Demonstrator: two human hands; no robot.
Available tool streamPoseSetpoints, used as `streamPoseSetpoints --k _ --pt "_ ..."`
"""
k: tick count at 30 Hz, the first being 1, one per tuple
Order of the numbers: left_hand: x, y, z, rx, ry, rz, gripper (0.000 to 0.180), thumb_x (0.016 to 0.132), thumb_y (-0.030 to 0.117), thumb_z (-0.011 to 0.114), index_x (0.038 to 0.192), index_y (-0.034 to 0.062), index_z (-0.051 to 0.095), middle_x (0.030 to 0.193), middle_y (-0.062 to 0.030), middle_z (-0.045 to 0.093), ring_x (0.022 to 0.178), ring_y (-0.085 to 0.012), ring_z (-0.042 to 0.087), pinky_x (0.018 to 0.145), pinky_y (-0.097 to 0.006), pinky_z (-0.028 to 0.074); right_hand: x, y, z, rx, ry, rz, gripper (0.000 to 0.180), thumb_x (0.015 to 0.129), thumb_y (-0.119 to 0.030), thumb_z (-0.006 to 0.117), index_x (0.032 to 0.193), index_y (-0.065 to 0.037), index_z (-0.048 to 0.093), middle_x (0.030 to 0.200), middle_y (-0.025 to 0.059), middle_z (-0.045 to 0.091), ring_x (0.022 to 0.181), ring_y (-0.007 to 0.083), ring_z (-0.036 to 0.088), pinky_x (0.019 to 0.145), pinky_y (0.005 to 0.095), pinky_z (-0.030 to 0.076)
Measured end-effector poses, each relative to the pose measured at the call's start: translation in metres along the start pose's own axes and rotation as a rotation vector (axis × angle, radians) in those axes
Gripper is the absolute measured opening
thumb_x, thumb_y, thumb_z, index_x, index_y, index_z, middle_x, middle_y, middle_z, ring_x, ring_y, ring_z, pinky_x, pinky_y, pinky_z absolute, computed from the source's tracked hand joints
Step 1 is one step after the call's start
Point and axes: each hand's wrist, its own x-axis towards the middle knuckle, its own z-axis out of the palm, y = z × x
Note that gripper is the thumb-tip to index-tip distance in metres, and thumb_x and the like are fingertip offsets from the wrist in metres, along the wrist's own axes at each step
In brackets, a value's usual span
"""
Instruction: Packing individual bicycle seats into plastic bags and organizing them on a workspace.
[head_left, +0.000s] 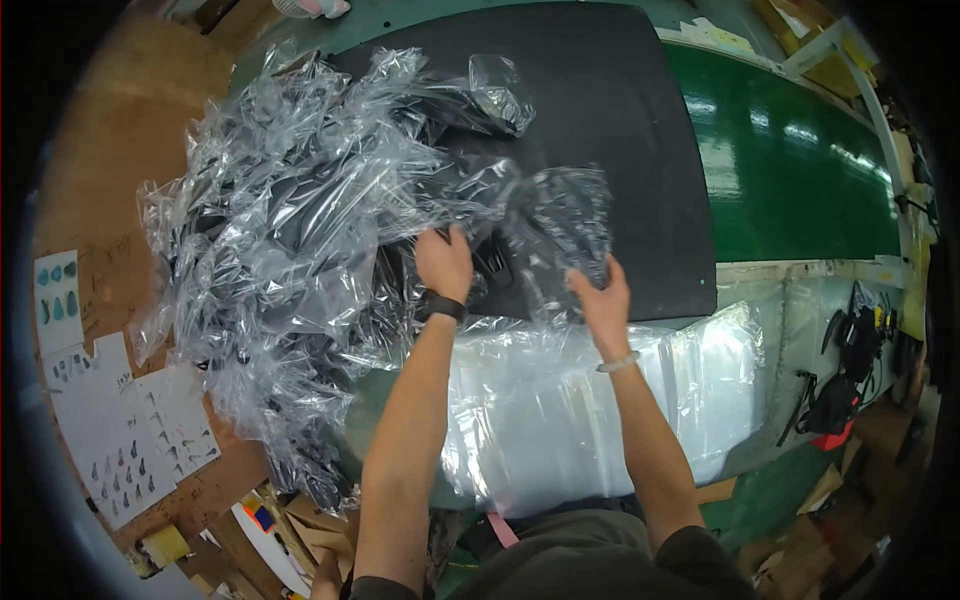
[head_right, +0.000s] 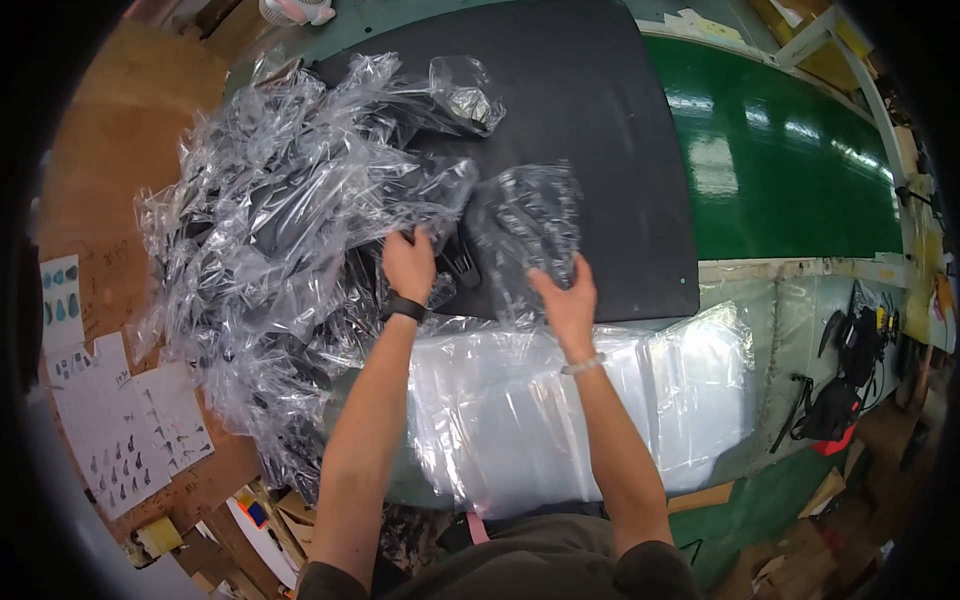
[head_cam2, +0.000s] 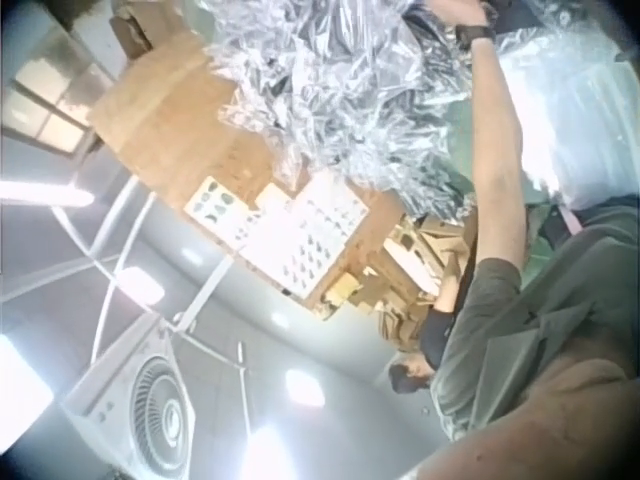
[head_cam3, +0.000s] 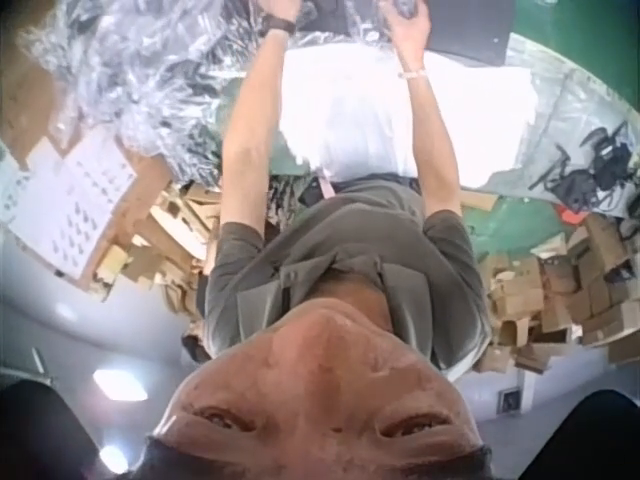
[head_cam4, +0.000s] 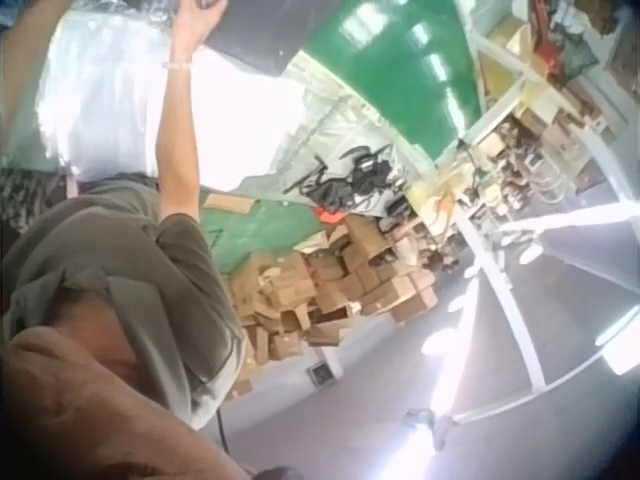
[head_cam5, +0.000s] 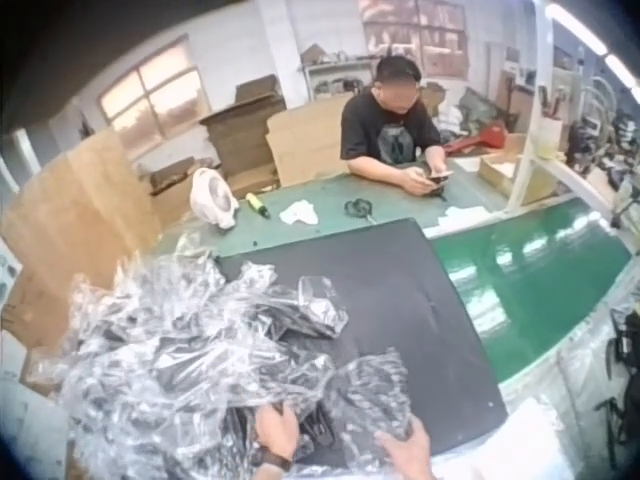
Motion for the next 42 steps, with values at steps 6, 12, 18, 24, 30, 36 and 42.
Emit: streamPoseSetpoints --k 6,12,18,24,30,36,42 --pt "-0.058 -0.018 0.014 -0.13 -0.22 -0.099 0.029 0.087 0.025 0.062 0.092 -0.0035 0.059 0.084 -0.0204 0.067 0.08 -0.0402 0.064 0.071 -0.045 0.049 -0.013 -0.086 -0.017 0.076 -0.043 -0.139 0.051 0.08 -0.009 0.072 0.124 0.008 0.051 0.105 0.0102 0.066 0.09 0.012 0.06 0.082 0.0263 0.048" --pt "-0.086 -0.027 0.024 -0.398 -0.278 -0.122 0.023 0.091 0.019 0.058 0.092 -0.0042 0.059 0.081 -0.0156 0.066 0.073 -0.0235 0.064 0.066 -0.033 0.048 -0.026 -0.073 0.047 -0.059 -0.22 -0.272 0.064 0.077 -0.015 0.073 0.128 0.012 0.046 0.105 0.0207 0.067 0.092 0.0249 0.066 0.083 0.0322 0.05" --pt "-0.107 -0.046 0.002 -0.401 -0.547 0.001 0.022 0.082 0.012 0.065 0.096 -0.0037 0.058 0.091 -0.0221 0.066 0.082 -0.0344 0.065 0.072 -0.037 0.049 -0.06 -0.017 0.046 -0.557 -0.241 -0.064 0.064 0.073 -0.019 0.074 0.126 0.009 0.05 0.098 0.0237 0.069 0.09 0.03 0.068 0.079 0.0356 0.052" --pt "-0.112 -0.003 -0.041 -0.51 -0.126 -0.359 0.036 0.08 0.02 0.07 0.103 -0.0031 0.055 0.091 -0.015 0.063 0.077 -0.0299 0.062 0.072 -0.04 0.049 -0.05 -0.038 0.008 -0.064 -0.044 -0.094 0.053 0.072 -0.02 0.075 0.114 0.008 0.058 0.092 0.02 0.069 0.081 0.0247 0.066 0.076 0.0324 0.051" --pt "-0.076 0.054 -0.046 0.047 0.057 0.508 0.054 0.074 0.029 0.075 0.115 0.0 0.054 0.1 -0.0146 0.057 0.096 -0.0306 0.054 0.084 -0.043 0.044 -0.009 -0.024 -0.033 -0.674 0.282 -0.412 0.054 0.073 -0.026 0.076 0.114 0.004 0.057 0.096 0.017 0.064 0.085 0.0307 0.061 0.081 0.04 0.048" --pt "-0.051 0.051 -0.013 0.326 -0.213 0.528 0.026 0.086 0.023 0.061 0.105 0.0054 0.064 0.094 -0.0088 0.064 0.088 -0.0299 0.057 0.079 -0.042 0.044 -0.077 -0.005 0.012 -0.945 -0.201 -0.669 0.07 0.07 -0.027 0.076 0.125 0.003 0.046 0.109 0.0155 0.053 0.093 0.0314 0.057 0.079 0.0434 0.047" --pt "-0.049 0.061 -0.022 0.226 -0.067 0.739 0.01 0.088 0.015 0.057 0.091 0.0072 0.062 0.087 -0.0082 0.063 0.085 -0.0294 0.058 0.076 -0.041 0.045 -0.079 0.013 0.036 -0.872 -0.305 -0.439 0.061 0.073 -0.017 0.073 0.125 0.002 0.047 0.1 0.0143 0.051 0.087 0.0304 0.061 0.073 0.0412 0.052"
